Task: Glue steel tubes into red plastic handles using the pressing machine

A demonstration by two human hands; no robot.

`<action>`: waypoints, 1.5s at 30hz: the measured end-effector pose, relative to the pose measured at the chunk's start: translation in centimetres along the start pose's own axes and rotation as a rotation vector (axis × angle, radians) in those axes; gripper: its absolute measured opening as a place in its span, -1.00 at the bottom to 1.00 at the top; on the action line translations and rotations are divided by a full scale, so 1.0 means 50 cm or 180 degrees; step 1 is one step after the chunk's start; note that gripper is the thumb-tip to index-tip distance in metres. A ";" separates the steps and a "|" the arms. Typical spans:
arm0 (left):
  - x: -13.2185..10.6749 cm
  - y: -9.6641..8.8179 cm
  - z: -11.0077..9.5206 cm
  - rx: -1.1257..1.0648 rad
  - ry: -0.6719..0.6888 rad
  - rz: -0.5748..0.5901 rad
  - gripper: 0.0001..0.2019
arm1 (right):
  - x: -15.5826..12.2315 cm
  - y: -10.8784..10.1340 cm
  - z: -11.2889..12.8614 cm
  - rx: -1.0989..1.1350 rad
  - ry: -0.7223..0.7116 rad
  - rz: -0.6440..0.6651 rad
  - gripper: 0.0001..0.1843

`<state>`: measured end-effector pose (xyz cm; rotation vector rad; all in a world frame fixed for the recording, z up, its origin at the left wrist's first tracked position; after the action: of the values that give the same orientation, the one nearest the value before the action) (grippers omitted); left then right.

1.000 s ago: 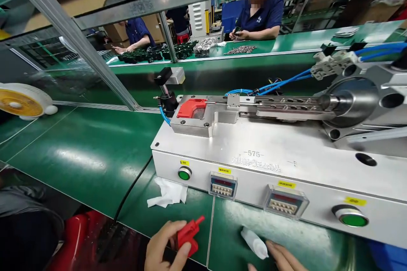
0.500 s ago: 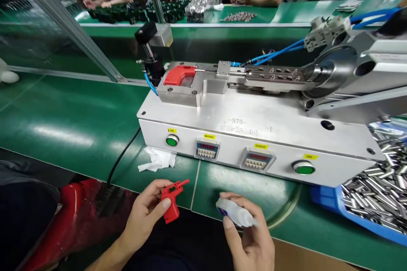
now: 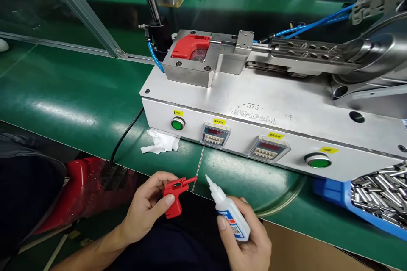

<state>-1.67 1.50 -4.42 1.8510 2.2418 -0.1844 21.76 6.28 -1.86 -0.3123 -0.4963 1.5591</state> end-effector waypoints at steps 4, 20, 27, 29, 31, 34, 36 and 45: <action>-0.004 0.003 -0.002 0.0011 0.0054 0.0049 -0.73 | -0.011 -0.003 0.003 -0.0018 -0.0088 -0.0033 -0.61; -0.005 0.002 -0.013 0.0221 0.0200 0.0102 -0.75 | 0.000 0.020 0.047 0.0444 -0.0015 -0.0285 -0.59; -0.004 0.002 -0.013 0.0257 0.0215 0.0087 -0.74 | 0.000 0.021 0.045 0.0348 -0.0041 -0.0241 -0.59; -0.005 0.001 -0.012 0.0254 0.0215 0.0089 -0.75 | -0.001 0.021 0.044 0.0335 -0.0025 -0.0244 -0.59; -0.005 0.001 -0.012 0.0221 0.0220 0.0106 -0.77 | -0.001 0.020 0.047 0.0392 -0.0083 -0.0261 -0.62; -0.005 0.001 -0.011 0.0164 0.0212 0.0135 -0.80 | 0.000 0.021 0.051 0.0454 -0.0127 -0.0254 -0.67; -0.004 0.001 -0.011 0.0146 0.0214 0.0148 -0.80 | -0.001 0.020 0.053 0.0447 -0.0113 -0.0255 -0.70; -0.003 0.002 -0.014 0.0233 0.0230 0.0114 -0.78 | -0.003 0.018 0.050 0.0399 -0.0084 -0.0264 -0.64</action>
<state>-1.63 1.55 -3.69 1.9639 2.2763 -0.1991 19.75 5.83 -0.18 -0.1732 -0.4249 1.5078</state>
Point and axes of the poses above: each hand's wrist, its own x-axis towards the middle knuckle, its own y-axis out of the palm, z = x × y, the point moved 5 cm from there along x, towards the middle knuckle, and after that the axes turned 3 degrees about -y, right-handed, at the moved point
